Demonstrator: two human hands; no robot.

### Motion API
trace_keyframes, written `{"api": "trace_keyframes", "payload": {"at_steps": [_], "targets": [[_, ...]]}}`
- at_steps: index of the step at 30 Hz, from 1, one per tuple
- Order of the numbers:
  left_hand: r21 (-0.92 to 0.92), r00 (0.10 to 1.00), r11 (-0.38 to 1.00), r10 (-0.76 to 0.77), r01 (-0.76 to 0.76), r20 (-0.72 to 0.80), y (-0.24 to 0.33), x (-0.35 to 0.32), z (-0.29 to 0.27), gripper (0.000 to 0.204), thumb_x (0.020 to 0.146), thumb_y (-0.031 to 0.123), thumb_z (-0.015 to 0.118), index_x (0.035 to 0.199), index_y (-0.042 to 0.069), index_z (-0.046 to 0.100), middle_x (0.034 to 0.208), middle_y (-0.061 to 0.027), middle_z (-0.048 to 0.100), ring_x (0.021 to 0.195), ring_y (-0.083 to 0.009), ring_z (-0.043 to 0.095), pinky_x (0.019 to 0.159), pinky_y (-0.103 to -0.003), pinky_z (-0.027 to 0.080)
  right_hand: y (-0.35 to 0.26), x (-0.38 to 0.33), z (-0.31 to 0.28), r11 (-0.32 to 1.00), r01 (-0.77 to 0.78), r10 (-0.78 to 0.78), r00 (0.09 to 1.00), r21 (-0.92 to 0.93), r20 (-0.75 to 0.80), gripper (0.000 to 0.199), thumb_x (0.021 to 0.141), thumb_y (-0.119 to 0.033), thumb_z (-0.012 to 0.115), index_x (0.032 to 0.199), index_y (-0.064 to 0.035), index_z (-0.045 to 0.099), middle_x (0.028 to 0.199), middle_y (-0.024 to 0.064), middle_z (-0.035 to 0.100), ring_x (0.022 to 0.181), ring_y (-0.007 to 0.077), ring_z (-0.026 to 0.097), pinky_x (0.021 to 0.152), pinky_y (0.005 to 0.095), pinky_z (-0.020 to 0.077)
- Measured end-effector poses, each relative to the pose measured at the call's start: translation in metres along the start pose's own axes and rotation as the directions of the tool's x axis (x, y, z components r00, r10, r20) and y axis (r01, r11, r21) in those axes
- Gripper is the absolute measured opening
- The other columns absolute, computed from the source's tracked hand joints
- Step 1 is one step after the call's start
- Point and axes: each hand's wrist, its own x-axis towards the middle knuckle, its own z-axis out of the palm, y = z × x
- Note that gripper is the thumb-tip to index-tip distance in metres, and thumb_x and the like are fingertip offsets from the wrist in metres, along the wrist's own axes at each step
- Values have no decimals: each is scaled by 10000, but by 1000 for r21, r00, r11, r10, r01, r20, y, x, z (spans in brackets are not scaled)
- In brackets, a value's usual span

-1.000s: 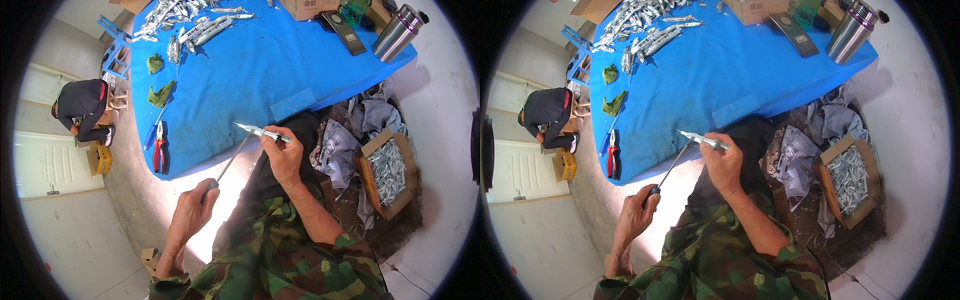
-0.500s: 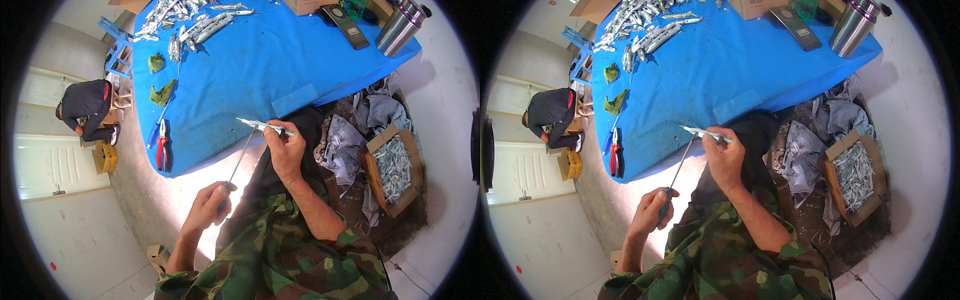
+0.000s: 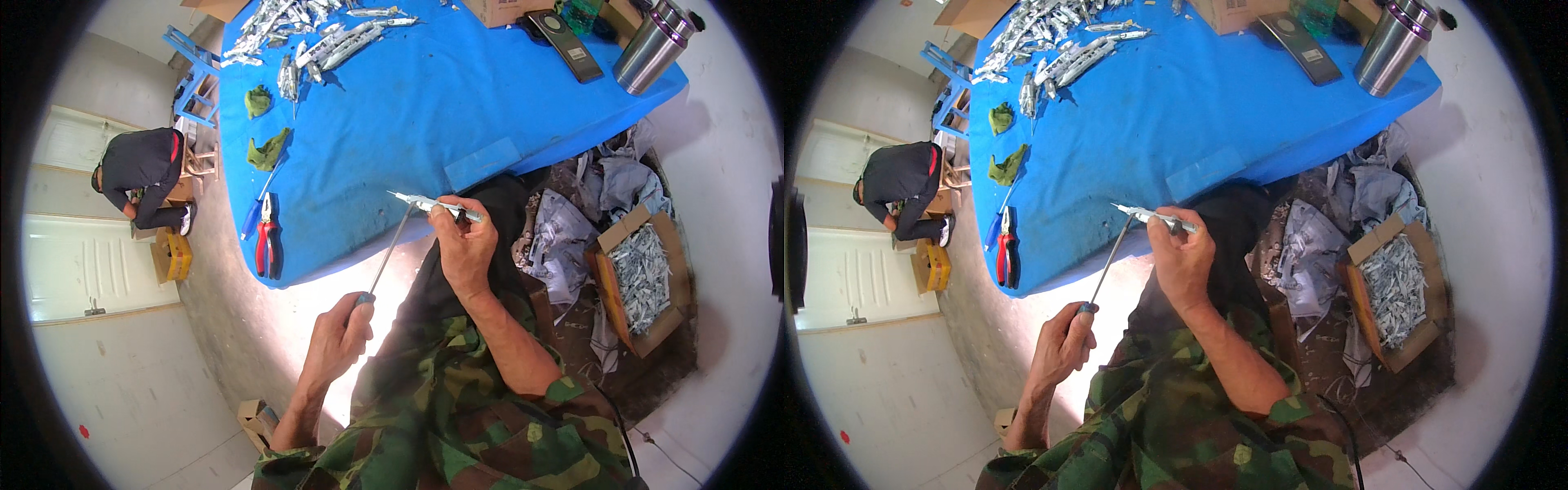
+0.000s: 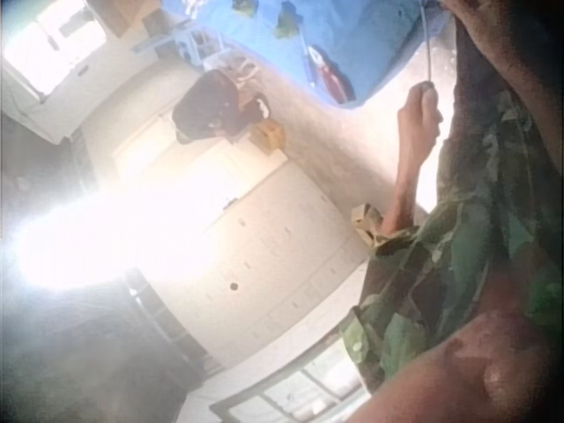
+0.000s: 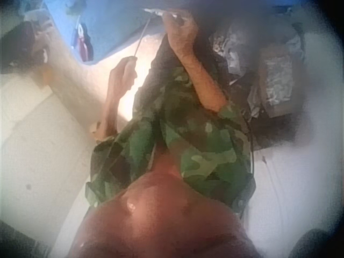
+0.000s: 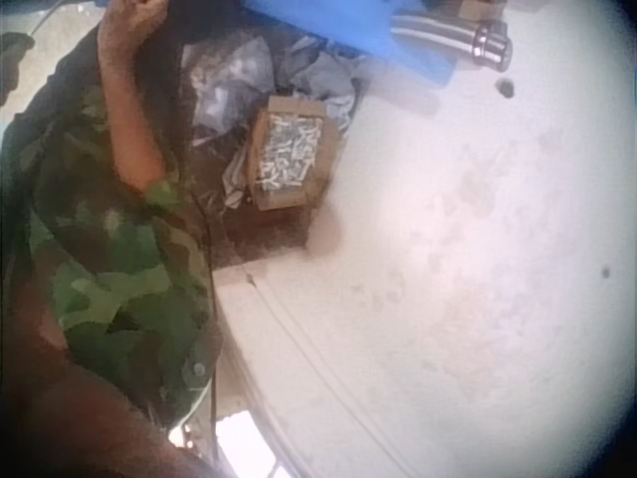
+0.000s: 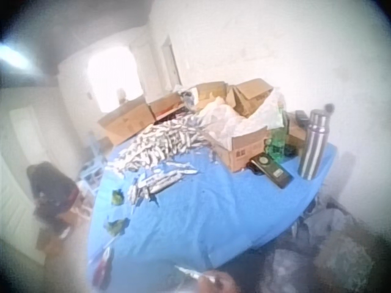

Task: The person assembles metal components using a screwdriver and pliers to secure parts together by hand.

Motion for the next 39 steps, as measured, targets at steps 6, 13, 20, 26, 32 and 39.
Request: {"api": "trace_keyframes", "payload": {"at_steps": [6, 13, 20, 26, 32, 39], "targets": [[-13, 997, 998, 68, -69, -39, -21, 7, 11, 389, 1084, 324, 521, 1219, -29, 616, 710, -14, 603, 532, -57, 517, 452, -237, 420, 1, 0, 2, 1000, -23, 23, 1000, 13, -2, 186, 933, -92, 743, 1052, 29, 665, 902, 0, 661, 762, 32, 568, 640, 210, 480], [-211, 990, 973, -65, 91, 127, -13, 12, 12, 384, 1066, 325, 535, 1205, -23, 616, 726, -23, 631, 498, -77, 548, 423, -234, 433, -1, 0, -5, 996, -27, 30, 999, -83, 30, 191, 911, -72, 761, 1060, 35, 706, 910, 4, 701, 778, 31, 613, 670, 202, 508], [-182, 994, 981, -45, 62, 96, -15, 15, 4, 394, 1056, 342, 543, 1185, -20, 632, 703, -21, 624, 498, -81, 556, 421, -238, 428, -12, -5, -11, 1000, -24, 26, 991, -17, 130, 288, 908, -61, 752, 1169, 45, 695, 1046, 67, 731, 851, 78, 654, 740, 242, 542], [-125, 996, 992, -9, 21, 93, -25, 22, 3, 414, 1049, 360, 561, 1201, -18, 630, 713, -20, 618, 530, -81, 556, 442, -239, 433, -23, 9, -22, 908, 136, -1, 946, -395, 323, 393, 893, -130, 735, 1234, 42, 638, 1069, 161, 742, 870, 222, 722, 782, 341, 569], [-144, 995, 989, -5, 20, 102, -23, 22, 3, 447, 1013, 384, 616, 1230, -6, 629, 740, -14, 614, 569, -73, 537, 479, -232, 429, -49, 17, 4, 579, 229, 132, 921, -782, 367, 321, 933, -241, 674, 1076, 41, 614, 935, 242, 727, 890, 421, 705, 779, 496, 544], [-207, 987, 978, 50, -17, 154, -38, 26, -2, 463, 976, 356, 673, 1270, 2, 619, 772, -9, 620, 582, -67, 523, 491, -223, 412, -41, 14, 0, 608, 160, 204, 915, -778, 347, 288, 965, -253, 606, 1007, 31, 578, 865, 270, 703, 871, 479, 683, 795, 571, 505]]}}
